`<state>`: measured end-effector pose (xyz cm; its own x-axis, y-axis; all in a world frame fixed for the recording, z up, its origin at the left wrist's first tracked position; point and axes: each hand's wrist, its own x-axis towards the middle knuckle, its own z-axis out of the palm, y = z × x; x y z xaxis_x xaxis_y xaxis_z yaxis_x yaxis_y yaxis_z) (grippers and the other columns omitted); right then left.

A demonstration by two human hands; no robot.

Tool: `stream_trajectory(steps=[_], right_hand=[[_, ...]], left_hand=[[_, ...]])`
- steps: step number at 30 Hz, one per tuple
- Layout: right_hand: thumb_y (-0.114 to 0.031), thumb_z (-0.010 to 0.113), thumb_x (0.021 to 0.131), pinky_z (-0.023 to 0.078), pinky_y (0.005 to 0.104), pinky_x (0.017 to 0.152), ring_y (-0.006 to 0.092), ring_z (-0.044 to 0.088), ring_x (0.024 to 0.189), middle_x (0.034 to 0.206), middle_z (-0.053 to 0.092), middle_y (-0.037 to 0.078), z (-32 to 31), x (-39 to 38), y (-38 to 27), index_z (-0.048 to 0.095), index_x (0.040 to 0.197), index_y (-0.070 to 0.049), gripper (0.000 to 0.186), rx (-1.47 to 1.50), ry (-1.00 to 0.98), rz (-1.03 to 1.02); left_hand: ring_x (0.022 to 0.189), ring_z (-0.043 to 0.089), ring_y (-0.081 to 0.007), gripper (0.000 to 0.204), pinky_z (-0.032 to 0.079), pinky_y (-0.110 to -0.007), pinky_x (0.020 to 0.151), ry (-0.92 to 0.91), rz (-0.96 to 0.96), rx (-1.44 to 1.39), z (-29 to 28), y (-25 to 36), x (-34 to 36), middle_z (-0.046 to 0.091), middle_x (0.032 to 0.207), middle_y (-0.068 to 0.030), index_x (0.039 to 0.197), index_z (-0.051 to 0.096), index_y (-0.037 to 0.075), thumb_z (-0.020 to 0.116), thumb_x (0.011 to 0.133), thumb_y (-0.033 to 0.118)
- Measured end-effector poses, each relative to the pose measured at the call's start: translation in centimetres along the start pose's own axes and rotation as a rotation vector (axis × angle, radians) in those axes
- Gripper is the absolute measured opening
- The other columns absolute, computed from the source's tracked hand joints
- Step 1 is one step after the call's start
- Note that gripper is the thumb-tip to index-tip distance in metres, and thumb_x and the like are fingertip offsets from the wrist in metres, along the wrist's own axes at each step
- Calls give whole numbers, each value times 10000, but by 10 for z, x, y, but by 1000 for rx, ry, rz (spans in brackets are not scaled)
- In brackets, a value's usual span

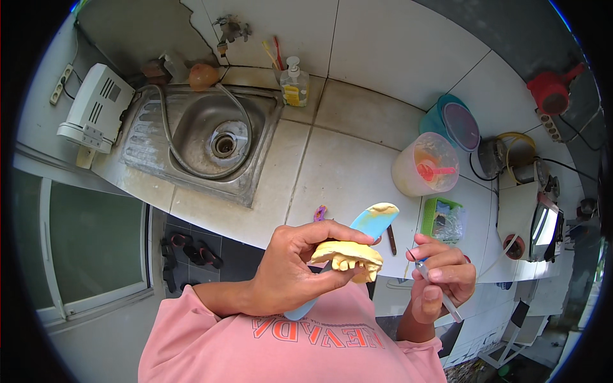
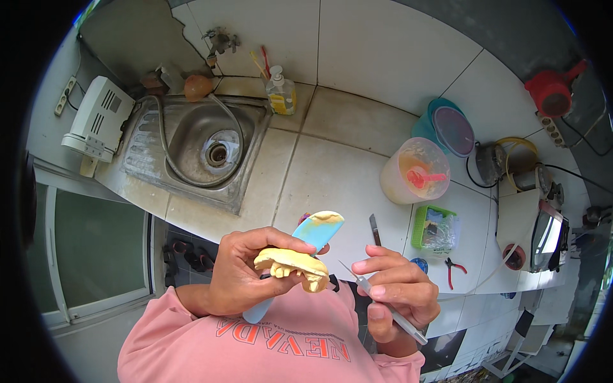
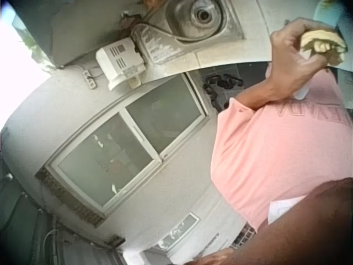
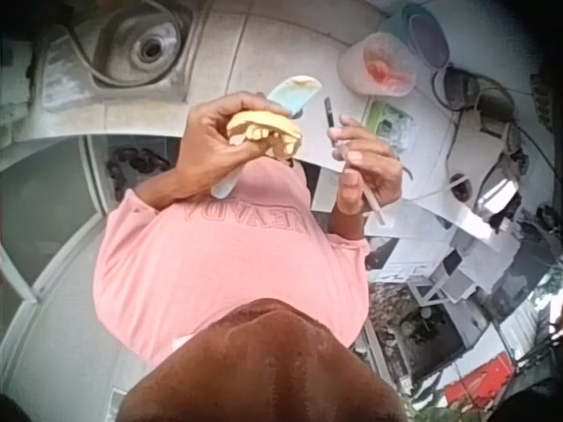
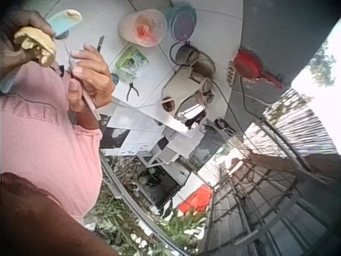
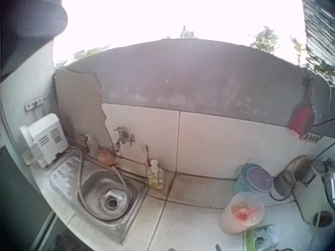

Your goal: Cleaning and adjusting a dental impression model and mixing putty for further preparation.

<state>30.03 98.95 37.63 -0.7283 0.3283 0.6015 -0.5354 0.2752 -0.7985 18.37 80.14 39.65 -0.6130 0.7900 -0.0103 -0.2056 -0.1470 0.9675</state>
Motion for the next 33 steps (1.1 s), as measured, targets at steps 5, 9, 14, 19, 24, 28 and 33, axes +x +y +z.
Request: stream_trajectory(steps=[5,9,14,19,24,28,33], right_hand=[[-95,683,853,540,483,901,290,694,875,812,627,118,8,-4,-1,521,986,-41,216,-35,49,45],[-82,679,850,565,471,854,295,696,864,828,625,118,12,-5,1,523,975,-28,206,-58,63,61],[-93,671,855,603,368,693,284,703,827,813,612,118,14,-7,-1,516,956,-10,202,-37,100,104],[-94,651,869,593,335,647,273,701,789,804,606,124,14,-8,0,510,956,-9,186,-39,100,108],[-89,640,872,585,322,634,255,694,754,796,600,140,16,-9,1,505,958,-9,179,-30,100,111],[-89,635,877,582,326,653,237,685,731,793,598,147,18,-10,2,497,968,-8,184,-14,129,121],[-91,628,885,580,335,680,227,680,725,801,599,147,17,-11,3,493,984,-10,186,5,129,126]], left_hand=[[1104,641,-272,316,539,-355,952,17,-77,-38,2,-1,-1,667,1105,-210,1137,598,-85,668,829,-90],[1073,656,-265,327,541,-352,937,15,-142,-67,2,0,1,668,1114,-223,1138,603,-91,702,830,-38],[1068,658,-263,341,543,-352,930,25,-168,-89,3,2,1,675,1096,-228,1135,605,-94,724,827,-6],[1085,651,-265,344,541,-359,938,37,-150,-78,3,0,1,689,1057,-219,1128,604,-103,730,828,9],[1105,641,-275,344,542,-369,941,32,-150,-72,2,-1,1,691,1042,-221,1129,598,-105,727,831,8],[1116,633,-304,336,547,-387,939,29,-146,-94,0,-3,1,676,1073,-241,1135,583,-108,710,845,4],[1097,636,-267,320,548,-355,928,62,-166,-183,-1,-5,1,654,1142,-230,1152,591,-81,690,856,-10]])
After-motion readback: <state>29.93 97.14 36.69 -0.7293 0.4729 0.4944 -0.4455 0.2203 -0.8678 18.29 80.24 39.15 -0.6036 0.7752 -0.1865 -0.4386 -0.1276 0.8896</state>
